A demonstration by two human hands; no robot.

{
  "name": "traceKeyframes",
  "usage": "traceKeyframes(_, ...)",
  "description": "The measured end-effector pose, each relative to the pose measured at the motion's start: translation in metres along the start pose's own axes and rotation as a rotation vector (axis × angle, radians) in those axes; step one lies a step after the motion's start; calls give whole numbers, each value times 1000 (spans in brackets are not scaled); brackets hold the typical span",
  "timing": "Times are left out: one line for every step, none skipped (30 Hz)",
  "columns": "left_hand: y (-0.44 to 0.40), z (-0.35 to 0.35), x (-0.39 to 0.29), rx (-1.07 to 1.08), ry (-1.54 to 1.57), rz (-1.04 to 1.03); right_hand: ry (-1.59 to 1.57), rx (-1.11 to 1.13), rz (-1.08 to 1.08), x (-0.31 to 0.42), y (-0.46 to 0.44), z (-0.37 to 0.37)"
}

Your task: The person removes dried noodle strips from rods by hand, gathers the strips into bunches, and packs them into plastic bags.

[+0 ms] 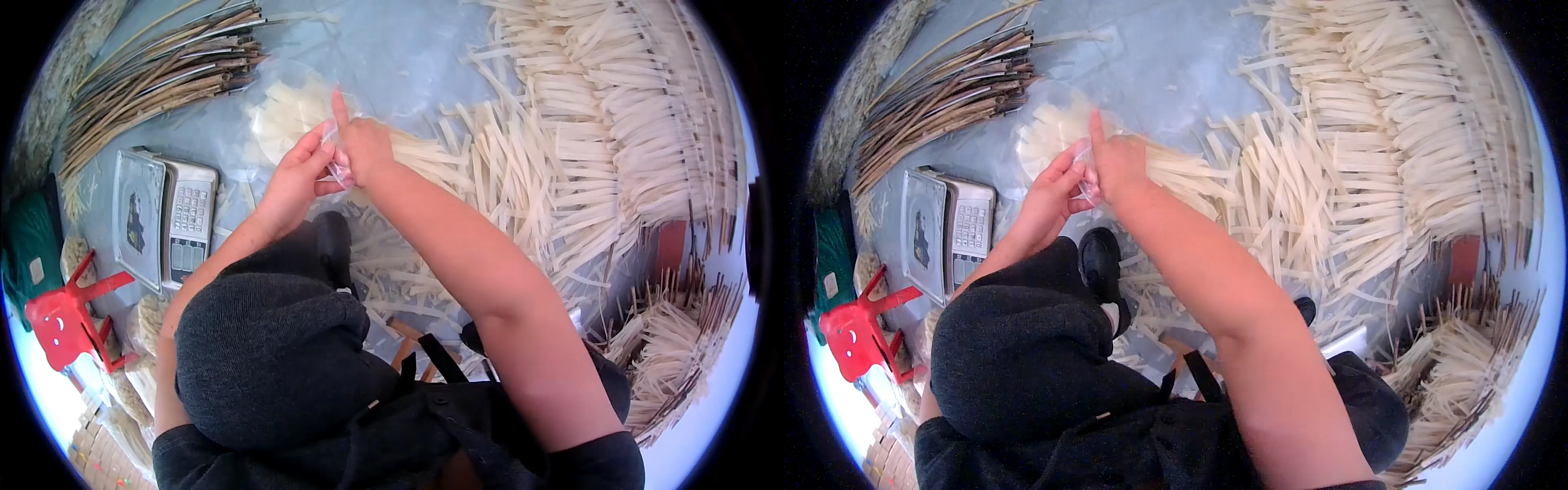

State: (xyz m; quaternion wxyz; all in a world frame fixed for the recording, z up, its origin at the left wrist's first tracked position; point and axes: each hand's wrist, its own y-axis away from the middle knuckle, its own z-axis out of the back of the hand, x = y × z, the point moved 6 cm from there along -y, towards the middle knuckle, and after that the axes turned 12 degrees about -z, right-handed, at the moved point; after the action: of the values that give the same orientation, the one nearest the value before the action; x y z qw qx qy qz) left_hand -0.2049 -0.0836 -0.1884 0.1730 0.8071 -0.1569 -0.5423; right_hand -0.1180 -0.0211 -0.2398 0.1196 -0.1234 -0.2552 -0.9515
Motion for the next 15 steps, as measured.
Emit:
traceKeyframes(-4,6,7,-3,-1,3,-114,12,-3,1,-1,-6)
traceKeyframes(-11,15,14,-19,-94,22,-118,15,-1,0,-4,-11)
traceKeyframes(-18,26,23,-35,-186,42,-132,153,-11,-1,-4,-17)
traceKeyframes(-25,40,35,-39,-183,48,-143,294,-22,-4,2,-19)
traceKeyframes(-34,56,46,-31,-286,-14,-139,306,-29,-13,12,-12)
traceKeyframes(-39,67,49,-17,-386,-82,-95,214,48,-19,26,11)
traceKeyframes(-39,68,43,-7,-375,-84,-46,115,126,-24,36,28)
traceKeyframes(-37,66,35,49,-571,-93,-35,112,110,-34,42,30)
traceKeyframes(-36,61,26,111,-765,-105,-19,85,84,-47,48,30)
traceKeyframes(-39,61,17,58,-731,-99,-5,57,50,-61,55,29)
traceKeyframes(-47,69,10,17,-697,-196,2,49,18,-68,61,21)
traceKeyframes(-56,81,2,-24,-660,-293,-37,-20,16,-68,64,12)
traceKeyframes(-66,93,-14,-90,-937,-483,-76,-87,19,-67,67,8)
traceKeyframes(-75,106,-27,-167,-1208,-677,-70,-91,-2,-67,72,9)
traceKeyframes(-89,123,-32,-161,-1361,-839,-107,-139,14,-64,79,15)
